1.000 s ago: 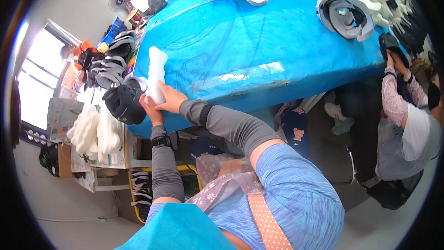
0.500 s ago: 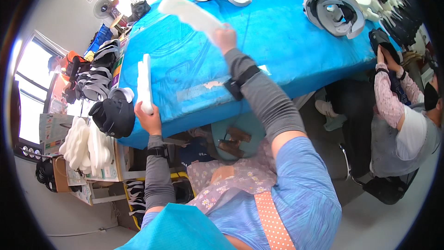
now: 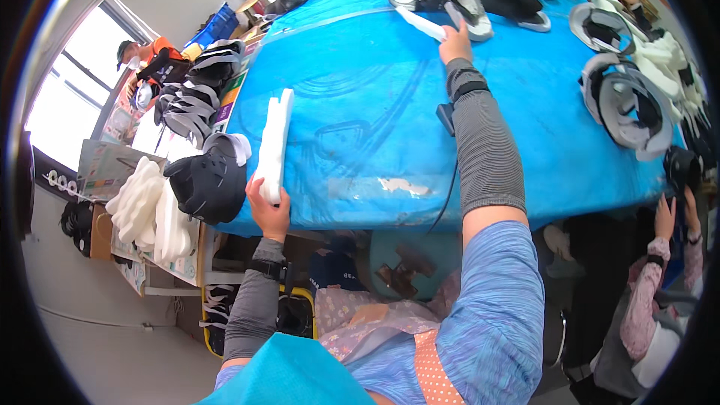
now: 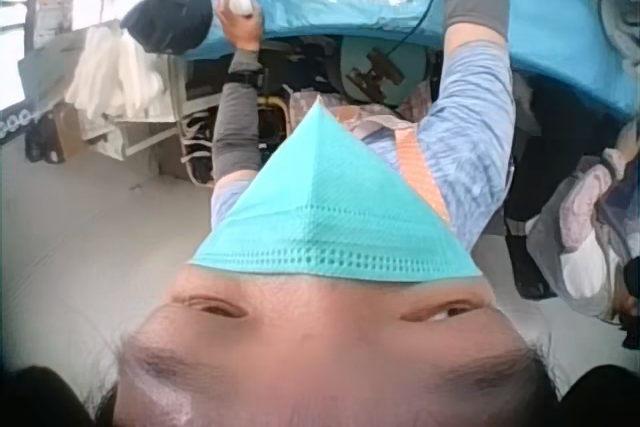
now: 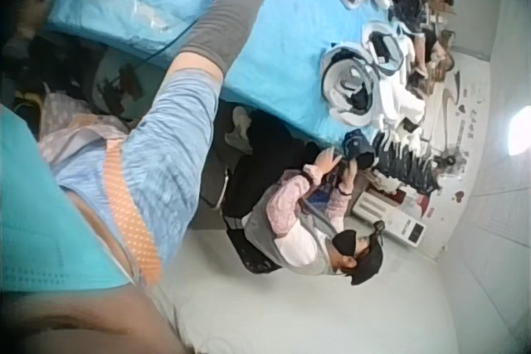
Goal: The person handles a black shoe upper, turning it over to check the interior before inserting white foam padding pieces into the heel and side sections.
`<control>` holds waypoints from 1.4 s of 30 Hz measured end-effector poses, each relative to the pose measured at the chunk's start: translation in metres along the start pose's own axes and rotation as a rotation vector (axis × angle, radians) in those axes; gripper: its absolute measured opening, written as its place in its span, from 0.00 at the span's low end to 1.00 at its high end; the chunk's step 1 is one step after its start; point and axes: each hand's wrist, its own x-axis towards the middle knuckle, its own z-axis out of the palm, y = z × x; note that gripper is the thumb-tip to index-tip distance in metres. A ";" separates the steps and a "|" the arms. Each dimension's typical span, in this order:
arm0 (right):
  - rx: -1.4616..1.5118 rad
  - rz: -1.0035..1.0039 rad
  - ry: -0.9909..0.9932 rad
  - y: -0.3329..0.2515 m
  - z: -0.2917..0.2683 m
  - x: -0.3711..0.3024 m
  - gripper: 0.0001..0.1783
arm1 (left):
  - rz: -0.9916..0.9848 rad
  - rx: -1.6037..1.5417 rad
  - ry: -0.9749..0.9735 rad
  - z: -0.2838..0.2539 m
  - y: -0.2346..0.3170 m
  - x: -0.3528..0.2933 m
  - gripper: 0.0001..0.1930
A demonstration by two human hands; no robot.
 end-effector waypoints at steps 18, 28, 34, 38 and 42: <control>-0.371 -0.397 0.238 -0.038 -0.076 0.003 0.11 | 0.005 -0.015 0.004 0.001 0.003 0.002 0.27; -0.044 -0.309 -0.258 -0.050 -0.116 -0.026 0.16 | -0.061 -0.010 -0.026 0.003 0.010 0.003 0.25; -0.112 -0.112 -0.116 -0.020 -0.058 -0.019 0.20 | -0.032 0.024 0.029 0.003 0.008 0.004 0.25; -0.385 -0.030 -0.147 0.012 -0.024 -0.004 0.17 | -0.062 0.007 0.049 0.002 0.014 0.005 0.24; -0.351 0.043 -0.112 -0.001 0.005 -0.011 0.14 | -0.045 0.016 0.032 -0.004 -0.002 -0.002 0.26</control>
